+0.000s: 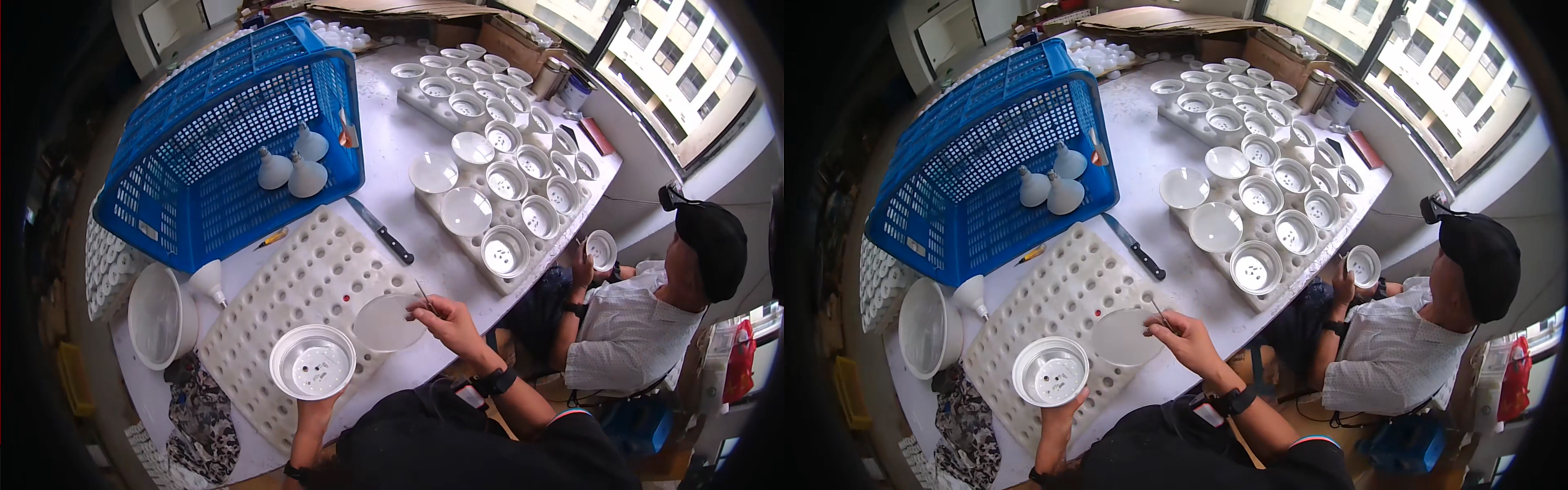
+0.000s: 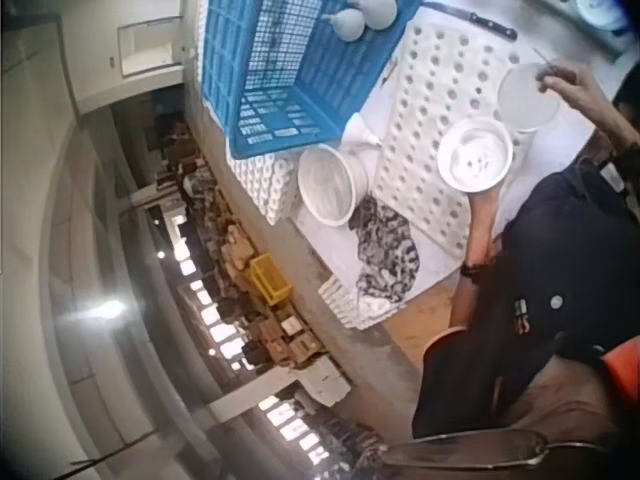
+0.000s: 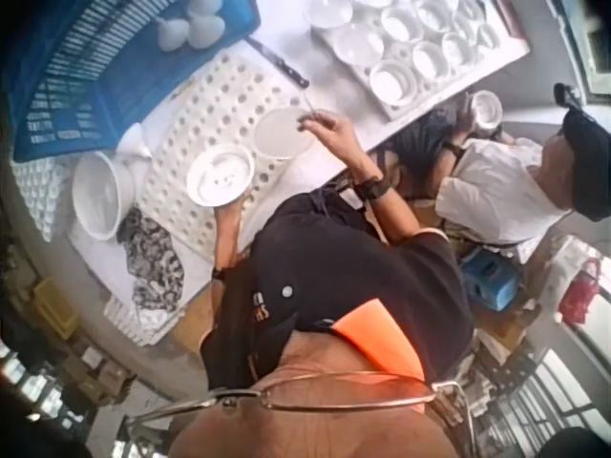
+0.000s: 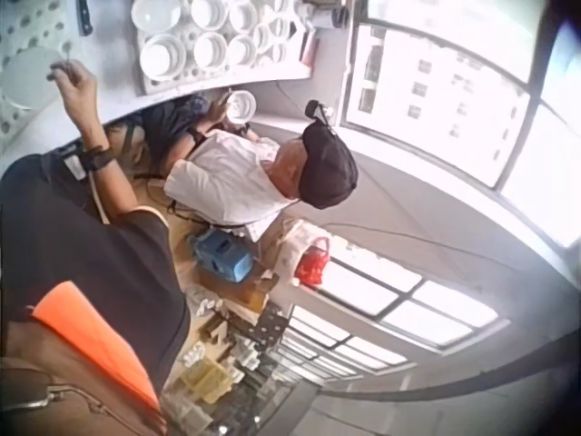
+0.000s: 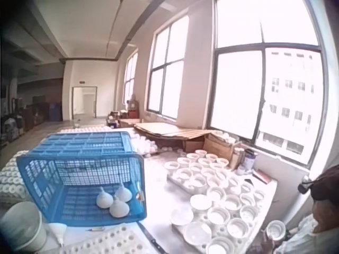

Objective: Manually assemble and inspect LED lamp components at a workbench.

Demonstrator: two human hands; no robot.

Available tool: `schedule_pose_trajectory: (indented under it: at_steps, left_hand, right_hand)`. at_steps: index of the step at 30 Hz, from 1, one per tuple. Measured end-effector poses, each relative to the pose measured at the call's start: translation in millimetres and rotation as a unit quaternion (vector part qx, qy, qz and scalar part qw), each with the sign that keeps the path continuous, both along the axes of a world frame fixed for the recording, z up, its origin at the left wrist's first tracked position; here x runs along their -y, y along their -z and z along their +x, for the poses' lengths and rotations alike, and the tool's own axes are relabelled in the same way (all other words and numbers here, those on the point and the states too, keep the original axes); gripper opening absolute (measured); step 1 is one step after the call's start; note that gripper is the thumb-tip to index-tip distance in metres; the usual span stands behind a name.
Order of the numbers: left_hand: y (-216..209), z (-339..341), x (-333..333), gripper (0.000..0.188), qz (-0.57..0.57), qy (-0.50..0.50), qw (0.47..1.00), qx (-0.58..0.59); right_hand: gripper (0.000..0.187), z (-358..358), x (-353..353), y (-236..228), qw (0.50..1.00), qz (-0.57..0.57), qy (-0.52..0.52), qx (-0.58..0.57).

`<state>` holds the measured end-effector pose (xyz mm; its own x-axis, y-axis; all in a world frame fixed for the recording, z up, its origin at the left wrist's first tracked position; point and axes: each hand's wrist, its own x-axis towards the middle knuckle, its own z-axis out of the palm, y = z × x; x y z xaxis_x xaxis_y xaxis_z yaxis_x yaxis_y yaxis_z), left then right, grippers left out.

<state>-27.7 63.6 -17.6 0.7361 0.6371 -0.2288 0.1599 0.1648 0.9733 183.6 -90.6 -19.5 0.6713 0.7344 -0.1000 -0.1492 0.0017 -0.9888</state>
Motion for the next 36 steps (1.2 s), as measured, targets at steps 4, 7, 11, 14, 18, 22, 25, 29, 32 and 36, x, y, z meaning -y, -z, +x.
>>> schedule_pose_trajectory:
  at_steps: [4, 7, 11, 14, 18, 22, 25, 29, 32, 36]
  left_hand:
    - [-5.1, 8.5, 11.2, 0.063, -0.018, -0.017, 1.0, 0.009]
    - [-7.6, 28.8, 23.5, 0.054, -0.055, -0.058, 0.994, 0.069]
    - [-13.8, 48.1, 31.1, 0.046, -0.056, -0.075, 0.995, -0.016]
    - [-8.4, 46.7, 28.3, 0.041, -0.022, -0.092, 0.994, -0.056]
    - [-10.8, 45.0, 32.0, 0.032, 0.007, -0.143, 0.99, -0.01]
    - [-5.6, 49.5, 29.3, 0.021, 0.017, -0.15, 0.988, -0.024]
    - [1.2, 40.3, 16.0, 0.022, -0.001, -0.209, 0.978, -0.017]
    - [-2.0, -19.3, 22.4, 0.024, 0.034, -0.261, 0.965, -0.008]
    - [-10.2, -44.7, 27.5, 0.022, -0.01, -0.32, 0.947, -0.024]
    - [1.7, -72.3, 34.2, 0.018, -0.073, -0.395, 0.915, -0.036]
  right_hand:
    - [0.021, -2.4, 5.1, -14.4, 0.997, -0.068, -0.039, -0.001]
    - [0.02, -3.0, 13.0, -11.4, 0.995, -0.085, -0.048, -0.026]
    - [0.022, -7.7, 19.5, -4.6, 0.994, -0.041, -0.081, -0.054]
    - [0.022, -8.4, 19.1, 9.7, 0.993, -0.022, -0.098, -0.059]
    - [0.021, -6.4, 13.2, 18.0, 0.99, -0.031, -0.097, -0.097]
    - [0.02, 9.4, 20.1, 35.2, 0.968, -0.153, -0.054, -0.194]
    - [0.017, 29.1, 11.0, 45.9, 0.949, -0.2, -0.115, -0.214]
    - [0.015, 26.6, -30.8, 54.3, 0.931, -0.218, -0.19, -0.221]
    - [0.016, 25.7, -72.7, 54.8, 0.916, -0.233, -0.245, -0.217]
    - [0.016, 11.4, -124.1, 42.5, 0.879, -0.289, -0.336, -0.173]
